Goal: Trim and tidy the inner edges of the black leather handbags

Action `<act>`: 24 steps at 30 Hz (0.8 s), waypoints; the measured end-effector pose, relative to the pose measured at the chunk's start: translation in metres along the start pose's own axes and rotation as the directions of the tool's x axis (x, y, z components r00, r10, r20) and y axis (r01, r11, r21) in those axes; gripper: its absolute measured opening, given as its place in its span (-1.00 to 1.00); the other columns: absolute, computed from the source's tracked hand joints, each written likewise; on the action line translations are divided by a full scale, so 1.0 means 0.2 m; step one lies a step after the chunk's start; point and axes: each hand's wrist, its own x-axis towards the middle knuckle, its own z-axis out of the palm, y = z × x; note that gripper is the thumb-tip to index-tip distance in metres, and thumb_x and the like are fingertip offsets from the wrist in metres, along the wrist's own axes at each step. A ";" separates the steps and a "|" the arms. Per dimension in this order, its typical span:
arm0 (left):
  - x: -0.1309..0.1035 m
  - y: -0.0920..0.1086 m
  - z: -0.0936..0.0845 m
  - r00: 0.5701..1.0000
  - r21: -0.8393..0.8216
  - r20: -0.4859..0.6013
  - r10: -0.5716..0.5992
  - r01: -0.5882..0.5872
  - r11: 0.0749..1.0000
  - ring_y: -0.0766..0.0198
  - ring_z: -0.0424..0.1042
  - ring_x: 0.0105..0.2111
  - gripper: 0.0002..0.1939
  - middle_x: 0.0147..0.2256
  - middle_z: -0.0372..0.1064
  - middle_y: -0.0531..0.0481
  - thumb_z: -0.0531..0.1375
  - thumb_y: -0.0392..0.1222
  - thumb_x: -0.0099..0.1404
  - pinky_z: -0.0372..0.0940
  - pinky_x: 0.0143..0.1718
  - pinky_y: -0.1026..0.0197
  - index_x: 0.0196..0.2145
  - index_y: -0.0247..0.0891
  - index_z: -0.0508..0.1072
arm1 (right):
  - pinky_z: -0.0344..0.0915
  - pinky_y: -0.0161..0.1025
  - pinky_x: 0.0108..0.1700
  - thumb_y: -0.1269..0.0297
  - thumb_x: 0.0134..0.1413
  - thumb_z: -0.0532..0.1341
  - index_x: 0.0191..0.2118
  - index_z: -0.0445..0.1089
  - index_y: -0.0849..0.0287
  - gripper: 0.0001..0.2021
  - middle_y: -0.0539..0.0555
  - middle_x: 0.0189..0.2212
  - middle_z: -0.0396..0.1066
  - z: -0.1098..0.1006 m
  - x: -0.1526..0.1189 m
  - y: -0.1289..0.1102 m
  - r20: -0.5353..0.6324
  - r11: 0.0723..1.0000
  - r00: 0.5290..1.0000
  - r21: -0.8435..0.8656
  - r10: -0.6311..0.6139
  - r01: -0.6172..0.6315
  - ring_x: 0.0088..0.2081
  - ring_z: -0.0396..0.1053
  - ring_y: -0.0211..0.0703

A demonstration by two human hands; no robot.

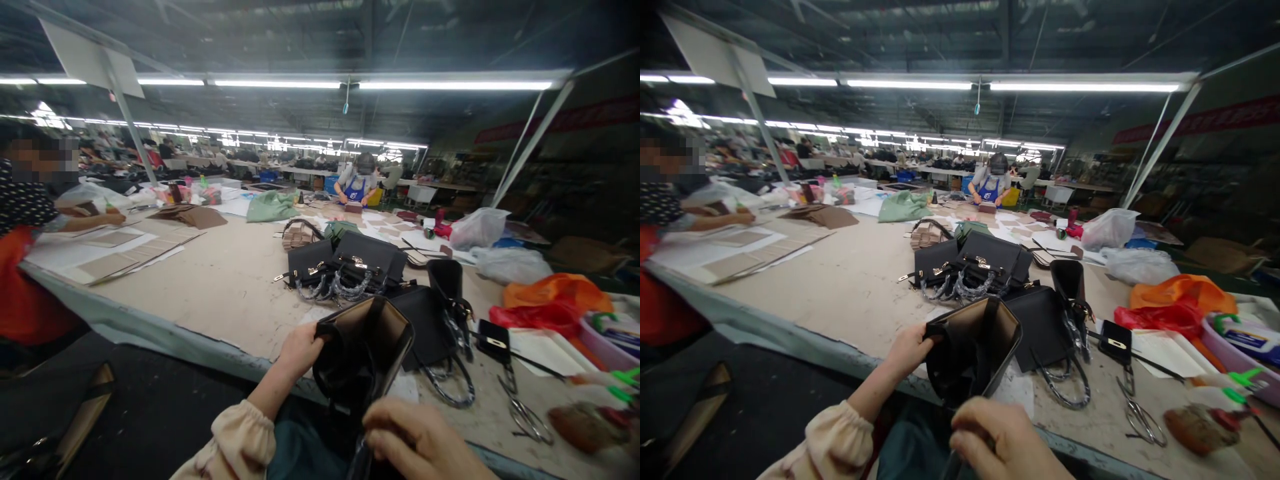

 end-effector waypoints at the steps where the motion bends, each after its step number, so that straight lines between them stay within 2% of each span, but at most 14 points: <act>1: 0.00 0.01 0.01 1.000 0.001 -0.004 -0.002 0.002 1.000 0.16 0.43 -0.27 -0.78 -0.31 0.50 -0.01 0.12 -0.16 0.19 0.18 -0.32 0.26 -0.24 -0.16 0.51 | 0.29 -0.40 -0.28 0.22 0.15 0.11 -0.26 0.44 0.11 -0.82 -0.01 -0.36 0.47 -0.01 0.05 -0.01 -0.111 0.998 0.993 -0.043 -0.049 0.045 -0.32 0.40 -0.23; 2: -0.01 0.01 0.01 1.000 0.000 -0.007 -0.003 0.003 1.000 0.16 0.43 -0.27 -0.78 -0.31 0.50 -0.01 0.11 -0.15 0.19 0.18 -0.32 0.26 -0.25 -0.16 0.51 | 0.29 -0.37 -0.23 0.22 0.15 0.11 -0.24 0.42 0.12 -0.82 0.01 -0.32 0.47 -0.02 0.10 0.00 -0.214 0.992 0.971 -0.090 -0.105 0.087 -0.28 0.40 -0.22; 4: -0.01 0.02 0.01 1.000 -0.002 -0.011 -0.002 0.002 1.000 0.17 0.43 -0.27 -0.79 -0.31 0.50 -0.01 0.11 -0.15 0.20 0.18 -0.32 0.26 -0.26 -0.16 0.51 | 0.29 -0.32 -0.18 0.23 0.15 0.12 -0.19 0.40 0.12 -0.83 0.05 -0.26 0.45 -0.04 0.21 0.02 -0.330 0.971 0.922 -0.191 -0.202 0.144 -0.25 0.38 -0.20; 7: -0.02 0.03 0.01 1.000 -0.007 -0.010 -0.001 0.001 1.000 0.18 0.43 -0.28 -0.80 -0.30 0.50 0.01 0.12 -0.16 0.19 0.19 -0.33 0.27 -0.26 -0.15 0.50 | 0.28 -0.25 -0.14 0.25 0.11 0.18 -0.15 0.39 0.13 -0.81 0.06 -0.22 0.43 -0.05 0.36 0.06 -0.369 0.932 0.889 -0.331 -0.273 0.149 -0.21 0.37 -0.16; 13: -0.01 0.03 0.00 1.000 0.010 -0.004 0.003 -0.003 1.000 0.19 0.45 -0.28 -0.79 -0.31 0.51 0.00 0.09 -0.14 0.23 0.21 -0.35 0.27 -0.26 -0.15 0.51 | 0.25 -0.25 -0.17 0.25 0.05 0.24 -0.23 0.41 0.10 -0.86 0.03 -0.28 0.43 -0.03 0.53 0.07 -0.343 0.883 0.896 -0.459 -0.280 0.100 -0.24 0.37 -0.14; 18: -0.01 0.03 0.01 1.000 0.031 -0.007 -0.004 0.004 1.000 0.12 0.45 -0.25 -0.75 -0.28 0.50 -0.06 0.10 -0.07 0.24 0.22 -0.32 0.22 -0.22 -0.18 0.49 | 0.23 -0.32 -0.20 0.29 0.07 0.21 -0.30 0.45 0.09 -0.92 0.00 -0.33 0.44 -0.03 0.61 0.06 -0.356 0.893 0.893 -0.438 -0.276 0.102 -0.27 0.37 -0.20; 24: -0.01 0.04 0.01 1.000 0.031 -0.005 0.002 -0.002 1.000 0.13 0.45 -0.19 -0.76 -0.22 0.50 -0.05 0.09 -0.11 0.25 0.23 -0.27 0.23 -0.18 -0.14 0.48 | 0.20 -0.33 -0.29 0.19 0.05 0.20 -0.40 0.47 0.08 -0.86 -0.03 -0.44 0.46 -0.03 0.65 0.04 -0.379 0.926 0.911 -0.377 -0.161 0.007 -0.35 0.37 -0.21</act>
